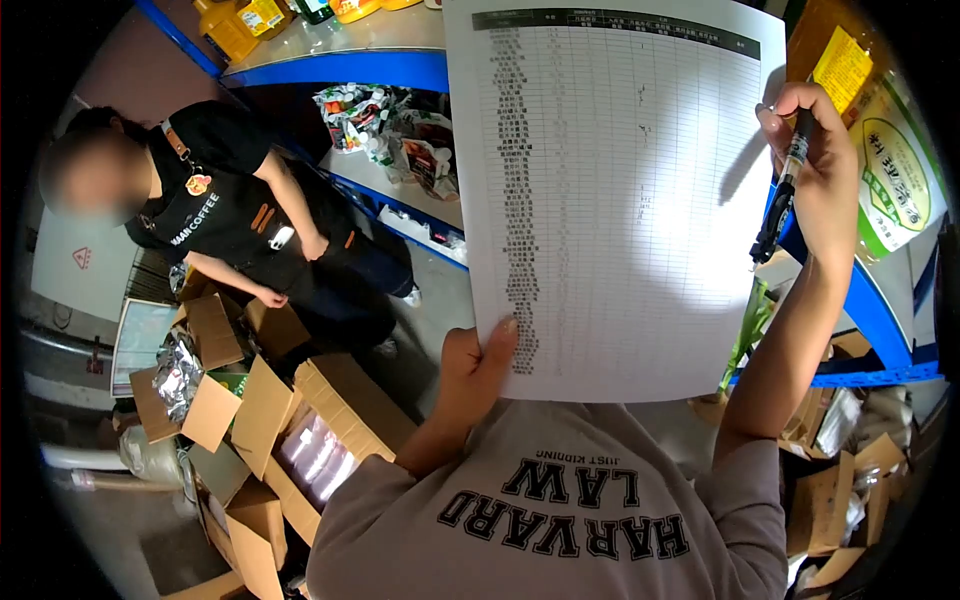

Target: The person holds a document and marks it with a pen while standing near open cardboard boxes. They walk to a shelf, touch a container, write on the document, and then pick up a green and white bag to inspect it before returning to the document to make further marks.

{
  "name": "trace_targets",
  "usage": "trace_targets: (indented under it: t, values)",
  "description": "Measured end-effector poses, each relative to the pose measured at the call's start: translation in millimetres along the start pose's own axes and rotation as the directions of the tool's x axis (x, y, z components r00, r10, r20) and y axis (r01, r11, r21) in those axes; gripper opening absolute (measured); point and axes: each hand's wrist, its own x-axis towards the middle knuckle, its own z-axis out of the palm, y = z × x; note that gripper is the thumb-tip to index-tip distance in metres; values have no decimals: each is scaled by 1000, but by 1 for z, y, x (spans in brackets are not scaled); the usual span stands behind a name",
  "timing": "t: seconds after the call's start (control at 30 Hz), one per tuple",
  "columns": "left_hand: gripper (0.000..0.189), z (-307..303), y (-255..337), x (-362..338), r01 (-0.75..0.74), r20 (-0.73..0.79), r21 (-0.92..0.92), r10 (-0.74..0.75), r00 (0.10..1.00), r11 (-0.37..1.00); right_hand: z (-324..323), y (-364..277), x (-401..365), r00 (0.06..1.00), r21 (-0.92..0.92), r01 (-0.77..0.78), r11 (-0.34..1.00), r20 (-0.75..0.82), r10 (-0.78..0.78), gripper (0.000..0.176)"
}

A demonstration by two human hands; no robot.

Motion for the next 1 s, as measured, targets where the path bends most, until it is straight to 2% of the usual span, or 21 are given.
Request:
trace_targets:
  t: [0.1,0.2,0.37,0.43,0.8,1.0]
  values:
    - [30,1,3,3,-37,19,27,36,999,999,0,3,1,1000,-9,-3,1000,6,3,35]
    - [29,1,0,13,-4,40,11,3,999,1000,1,13,9,1000,12,-11,1000,13,11,34]
    - [29,6,-5,34,4,-14,-5,-4,1000,1000,6,31,26,999,20,-25,999,34,25,33]
    - [29,3,-6,4,-20,-4,-9,20,1000,1000,0,9,-1,1000,0,2,1000,12,-2,33]
    - [31,0,-3,-2,2,-7,-34,-2,1000,999,1,3,-2,1000,-9,-11,1000,-7,11,36]
    - [33,-1,-5,-1,-14,8,-15,15,1000,1000,1,6,-2,999,-24,-36,999,-21,36,33]
